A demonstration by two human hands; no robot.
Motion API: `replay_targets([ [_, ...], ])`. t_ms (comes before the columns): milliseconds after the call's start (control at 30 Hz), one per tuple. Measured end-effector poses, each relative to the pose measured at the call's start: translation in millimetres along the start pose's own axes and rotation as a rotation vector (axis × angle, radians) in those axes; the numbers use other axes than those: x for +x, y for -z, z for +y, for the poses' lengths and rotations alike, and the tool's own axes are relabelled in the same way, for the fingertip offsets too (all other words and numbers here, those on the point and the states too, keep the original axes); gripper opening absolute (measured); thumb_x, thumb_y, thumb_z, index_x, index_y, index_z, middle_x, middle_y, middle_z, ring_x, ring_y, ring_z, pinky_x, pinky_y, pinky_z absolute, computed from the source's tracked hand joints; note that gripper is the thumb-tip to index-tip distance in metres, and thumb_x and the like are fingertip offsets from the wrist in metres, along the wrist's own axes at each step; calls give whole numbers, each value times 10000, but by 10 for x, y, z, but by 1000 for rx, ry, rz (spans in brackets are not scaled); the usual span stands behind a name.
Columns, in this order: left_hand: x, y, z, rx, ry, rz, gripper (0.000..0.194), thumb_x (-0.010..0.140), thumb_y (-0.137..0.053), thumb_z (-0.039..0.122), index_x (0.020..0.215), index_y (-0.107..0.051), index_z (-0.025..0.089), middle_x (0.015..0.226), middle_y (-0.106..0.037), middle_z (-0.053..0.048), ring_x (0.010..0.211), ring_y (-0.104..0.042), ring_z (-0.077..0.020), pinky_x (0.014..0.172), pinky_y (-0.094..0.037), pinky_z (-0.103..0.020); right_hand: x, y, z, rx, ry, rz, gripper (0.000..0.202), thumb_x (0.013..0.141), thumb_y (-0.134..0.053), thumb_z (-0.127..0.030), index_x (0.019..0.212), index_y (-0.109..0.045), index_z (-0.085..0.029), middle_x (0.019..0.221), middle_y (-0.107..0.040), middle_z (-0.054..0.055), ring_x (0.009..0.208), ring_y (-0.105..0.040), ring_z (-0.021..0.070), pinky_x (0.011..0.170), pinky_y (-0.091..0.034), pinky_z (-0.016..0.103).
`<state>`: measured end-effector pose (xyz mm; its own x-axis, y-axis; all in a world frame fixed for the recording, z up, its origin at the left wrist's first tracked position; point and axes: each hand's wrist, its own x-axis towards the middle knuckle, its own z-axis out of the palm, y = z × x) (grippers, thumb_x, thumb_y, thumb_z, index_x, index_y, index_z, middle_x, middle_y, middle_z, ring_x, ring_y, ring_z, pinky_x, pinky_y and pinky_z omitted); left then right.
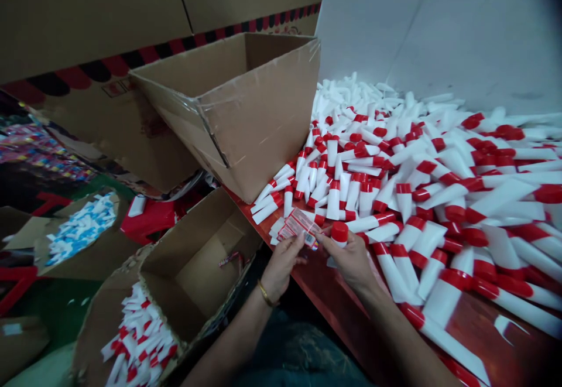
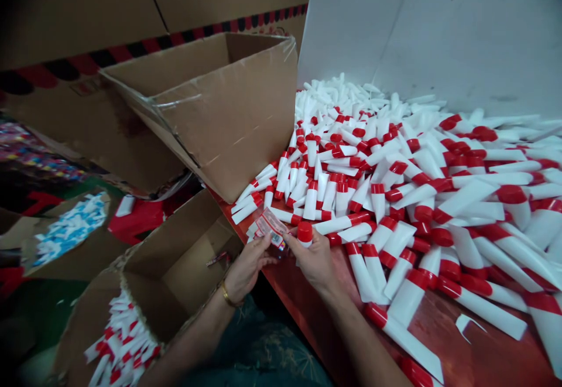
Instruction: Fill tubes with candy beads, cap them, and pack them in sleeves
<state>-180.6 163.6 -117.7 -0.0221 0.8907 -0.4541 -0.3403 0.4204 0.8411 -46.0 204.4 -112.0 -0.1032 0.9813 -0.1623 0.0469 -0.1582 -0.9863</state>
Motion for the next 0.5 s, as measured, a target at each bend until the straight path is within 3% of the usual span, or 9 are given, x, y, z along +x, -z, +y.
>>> replay_targets([
  [100, 21, -73, 25, -211, 13, 14, 434, 625, -675, 504, 853, -656, 136, 810, -660, -66, 698, -592, -140, 578, -464, -221, -37, 1, 51, -38, 0, 5, 302, 656, -691, -413, 668, -577, -134, 469, -495, -39, 423, -421, 85, 397, -356, 200],
  [300, 72, -98, 14, -207, 80, 139, 489, 487, -769, 479, 785, -654, 109, 689, -650, -49, 574, -573, -112, 483, -455, -197, -62, -23, 72, -84, -5, 33, 303, 670, -673, -436, 663, -563, -154, 494, -506, -32, 450, -445, 103, 410, -362, 210],
  [400, 110, -106, -25, -292, 85, 158, 480, 489, -760, 503, 731, -624, 111, 626, -628, -27, 526, -555, -96, 467, -447, -192, -88, 11, 18, -69, -48, -18, 337, 688, -638, -479, 631, -524, -167, 490, -499, -30, 456, -460, 117, 432, -380, 226],
  [500, 130, -87, -41, -365, 70, 156, 456, 506, -758, 492, 716, -599, 120, 640, -625, -15, 546, -559, -95, 497, -467, -202, -170, 122, -76, -126, -28, -141, 327, 799, -489, -496, 726, -517, -178, 575, -537, -13, 507, -498, 137, 477, -409, 245],
])
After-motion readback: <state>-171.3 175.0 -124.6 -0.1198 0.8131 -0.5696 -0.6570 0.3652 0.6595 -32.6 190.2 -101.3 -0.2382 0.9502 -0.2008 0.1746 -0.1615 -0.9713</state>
